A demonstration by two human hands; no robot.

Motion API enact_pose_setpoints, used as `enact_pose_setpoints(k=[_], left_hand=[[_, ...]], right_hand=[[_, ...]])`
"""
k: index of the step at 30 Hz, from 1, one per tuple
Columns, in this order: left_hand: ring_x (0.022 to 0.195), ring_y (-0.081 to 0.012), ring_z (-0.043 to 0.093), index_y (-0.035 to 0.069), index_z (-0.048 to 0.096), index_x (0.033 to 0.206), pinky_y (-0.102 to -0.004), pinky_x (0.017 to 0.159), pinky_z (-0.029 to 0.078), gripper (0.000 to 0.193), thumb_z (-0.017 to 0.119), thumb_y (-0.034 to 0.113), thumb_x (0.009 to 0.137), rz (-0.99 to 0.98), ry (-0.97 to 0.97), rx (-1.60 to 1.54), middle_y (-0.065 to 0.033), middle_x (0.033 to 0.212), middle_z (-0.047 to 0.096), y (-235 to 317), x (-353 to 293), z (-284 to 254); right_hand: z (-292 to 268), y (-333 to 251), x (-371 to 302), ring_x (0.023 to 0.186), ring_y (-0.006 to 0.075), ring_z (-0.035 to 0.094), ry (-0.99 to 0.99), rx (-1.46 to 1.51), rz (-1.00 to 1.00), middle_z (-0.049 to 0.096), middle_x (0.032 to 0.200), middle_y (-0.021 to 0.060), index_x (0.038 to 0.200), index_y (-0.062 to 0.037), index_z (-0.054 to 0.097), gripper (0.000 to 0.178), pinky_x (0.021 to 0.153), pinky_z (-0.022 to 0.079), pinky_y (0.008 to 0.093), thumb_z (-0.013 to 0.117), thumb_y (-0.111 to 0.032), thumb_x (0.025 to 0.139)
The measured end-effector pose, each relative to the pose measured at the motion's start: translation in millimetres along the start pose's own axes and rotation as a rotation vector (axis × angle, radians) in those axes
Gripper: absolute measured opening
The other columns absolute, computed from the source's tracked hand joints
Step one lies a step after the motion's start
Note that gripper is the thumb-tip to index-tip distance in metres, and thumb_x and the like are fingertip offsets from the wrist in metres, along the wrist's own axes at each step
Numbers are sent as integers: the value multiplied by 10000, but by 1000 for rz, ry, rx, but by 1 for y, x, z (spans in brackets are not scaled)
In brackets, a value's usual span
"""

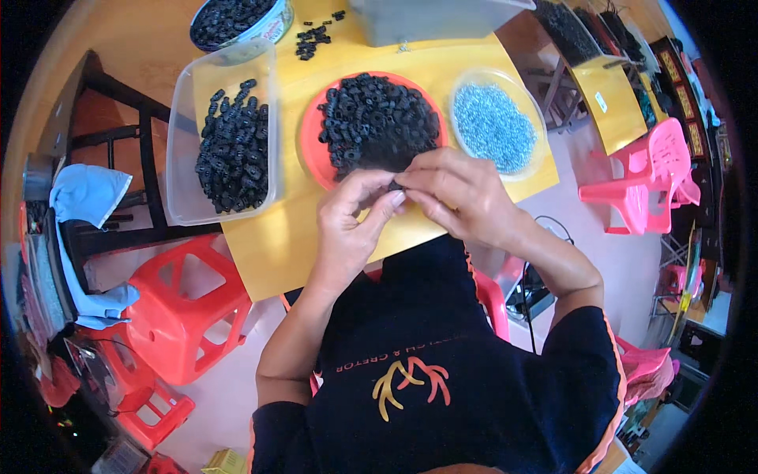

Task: Assembling small circular plastic components by manually inserting blue beads into their centers.

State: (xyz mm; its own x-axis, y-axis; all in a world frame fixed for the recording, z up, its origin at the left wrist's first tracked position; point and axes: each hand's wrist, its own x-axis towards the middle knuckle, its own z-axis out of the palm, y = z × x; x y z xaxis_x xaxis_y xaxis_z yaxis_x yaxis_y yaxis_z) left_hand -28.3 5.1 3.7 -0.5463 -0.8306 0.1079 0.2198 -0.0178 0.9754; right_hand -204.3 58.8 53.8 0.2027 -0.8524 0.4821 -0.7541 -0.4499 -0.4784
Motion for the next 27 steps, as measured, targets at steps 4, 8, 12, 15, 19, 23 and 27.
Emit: enact_pose_setpoints(k=[4, 8, 12, 15, 19, 23, 27], left_hand=[[762, -100, 635, -28, 623, 990, -236, 683, 524, 125, 642, -19, 866, -81, 48, -73, -37, 879, 626, 2, 1, -14], [767, -118, 643, -23, 610, 1022, -247, 683, 525, 163, 645, -11, 863, -56, 22, 58, -65, 904, 643, -5, 0, -27], [730, -130, 654, -14, 628, 977, -252, 652, 522, 149, 671, -13, 835, -11, 48, 108, -80, 865, 644, -9, 0, -31], [735, -136, 654, -12, 628, 977, -255, 661, 525, 151, 671, -16, 832, 20, 48, 146, -88, 873, 647, -10, 0, -35], [735, -137, 653, -13, 626, 979, -259, 665, 528, 155, 670, -22, 831, 3, 62, 151, -92, 876, 647, -8, 3, -41], [725, -140, 652, -16, 624, 982, -260, 663, 527, 160, 670, -24, 829, -8, 74, 141, -94, 874, 647, -6, 4, -45], [718, -140, 651, -19, 626, 983, -257, 661, 526, 160, 670, -24, 829, -6, 82, 144, -95, 868, 644, -7, 4, -47]], right_hand=[[5, 4, 19, 782, 267, 654, -45, -33, -70, 632, 928, 108, 973, -53, 675, 234, 636, 544, 343, 726, -73, 746], [13, 31, 68, 862, 307, 643, -75, -1, -39, 642, 931, 132, 972, 2, 655, 173, 731, 534, 363, 655, -24, 802], [48, 84, 127, 877, 335, 626, -97, -72, 52, 643, 962, 160, 1007, -34, 665, 168, 735, 504, 402, 590, -96, 870], [79, 119, 160, 909, 357, 636, -107, -232, 7, 657, 974, 154, 990, -97, 693, 198, 781, 511, 449, 551, -157, 864], [100, 132, 182, 889, 346, 635, -229, -343, 36, 640, 965, 137, 1050, -104, 678, 221, 787, 511, 441, 599, -155, 850], [113, 146, 187, 902, 341, 633, -327, -428, 83, 631, 1002, 131, 1049, -111, 670, 235, 787, 515, 441, 614, -178, 831], [113, 142, 186, 896, 330, 634, -326, -439, 96, 623, 1000, 116, 984, -103, 658, 182, 781, 516, 437, 595, -194, 839]])
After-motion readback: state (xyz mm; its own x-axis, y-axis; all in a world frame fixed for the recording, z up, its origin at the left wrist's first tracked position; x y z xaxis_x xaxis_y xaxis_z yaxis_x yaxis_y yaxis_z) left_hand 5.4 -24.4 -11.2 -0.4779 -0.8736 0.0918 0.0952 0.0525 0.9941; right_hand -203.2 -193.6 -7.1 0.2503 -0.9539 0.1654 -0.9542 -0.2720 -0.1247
